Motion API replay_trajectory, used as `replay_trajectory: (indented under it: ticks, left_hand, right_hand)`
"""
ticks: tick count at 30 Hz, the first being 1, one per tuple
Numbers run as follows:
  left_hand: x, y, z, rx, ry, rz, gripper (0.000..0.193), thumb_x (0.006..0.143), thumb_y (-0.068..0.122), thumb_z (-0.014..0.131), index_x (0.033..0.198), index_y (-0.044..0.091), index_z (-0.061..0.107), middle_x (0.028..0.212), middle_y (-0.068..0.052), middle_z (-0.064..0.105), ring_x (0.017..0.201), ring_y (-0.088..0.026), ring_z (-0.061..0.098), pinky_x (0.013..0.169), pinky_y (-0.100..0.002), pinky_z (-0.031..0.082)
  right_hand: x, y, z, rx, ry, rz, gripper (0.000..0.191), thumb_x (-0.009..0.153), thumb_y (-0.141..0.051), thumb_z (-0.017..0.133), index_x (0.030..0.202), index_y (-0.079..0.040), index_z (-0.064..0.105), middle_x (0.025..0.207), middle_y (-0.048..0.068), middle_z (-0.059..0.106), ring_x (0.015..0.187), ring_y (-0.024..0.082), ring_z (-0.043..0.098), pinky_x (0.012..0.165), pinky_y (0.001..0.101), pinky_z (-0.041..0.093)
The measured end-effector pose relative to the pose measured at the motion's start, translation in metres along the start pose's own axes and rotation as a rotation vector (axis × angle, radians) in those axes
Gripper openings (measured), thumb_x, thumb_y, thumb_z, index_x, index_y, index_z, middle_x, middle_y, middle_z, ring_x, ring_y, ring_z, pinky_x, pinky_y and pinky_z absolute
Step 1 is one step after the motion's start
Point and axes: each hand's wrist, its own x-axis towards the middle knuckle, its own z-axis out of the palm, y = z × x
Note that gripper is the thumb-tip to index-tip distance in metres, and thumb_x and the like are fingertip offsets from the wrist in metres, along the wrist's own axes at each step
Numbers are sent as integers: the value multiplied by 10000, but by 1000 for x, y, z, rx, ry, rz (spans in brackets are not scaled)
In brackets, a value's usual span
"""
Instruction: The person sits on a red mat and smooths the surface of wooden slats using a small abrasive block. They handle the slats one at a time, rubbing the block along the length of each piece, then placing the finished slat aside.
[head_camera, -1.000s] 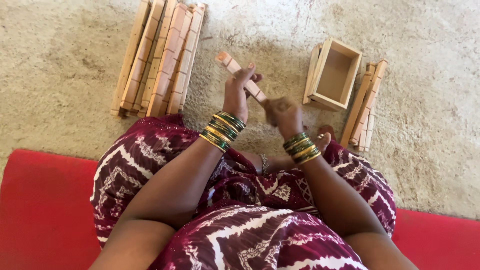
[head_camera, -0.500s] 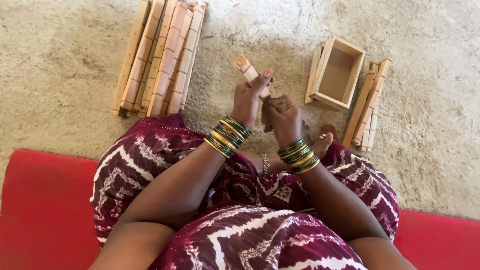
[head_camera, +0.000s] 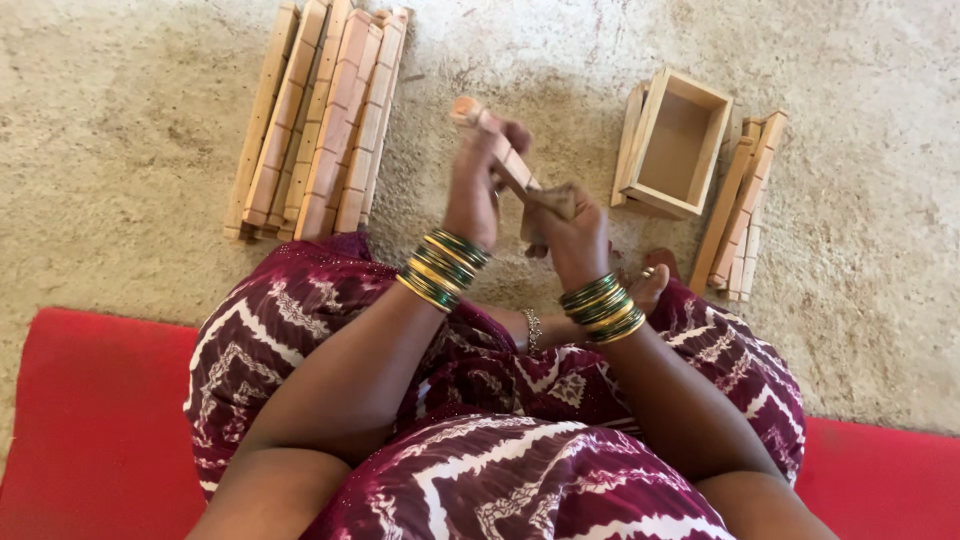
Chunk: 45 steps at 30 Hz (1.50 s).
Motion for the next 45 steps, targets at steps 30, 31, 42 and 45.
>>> replay_trajectory:
  ticks: [30,31,42,45]
  left_hand:
    - [10,44,-7,-333,173,66,328,972,235,525,664,172,433,561,2,427,503,-140,378,549,-333,446]
    - [8,44,-8,-346,160,56,335,954,238,526,640,172,426,537,-1,422,487,-144,378,537,-329,437]
    - [-48,49,17,-529,201,-50,340,876,258,582,580,174,438,483,-1,431,444,-150,401,538,-335,447]
    - [-59,56,9,-605,112,-107,380,884,269,586,557,163,425,479,-7,423,449,-156,415,551,-329,462]
  right_hand:
    - [-23,6,-76,-149,7,-52,16,962,-2,562,976,4,565,946,162,784,785,205,811,622,336,636]
    - [-27,20,-79,-137,32,-67,118,937,30,520,1021,-9,594,993,155,772,836,200,795,688,328,633]
    - [-29,61,-22,-814,124,-979,344,946,51,560,1284,9,609,1039,115,691,902,217,630,752,299,569]
    - [-35,58,-9,-918,118,-874,350,943,-86,609,1281,-1,636,938,123,669,835,211,611,680,351,542]
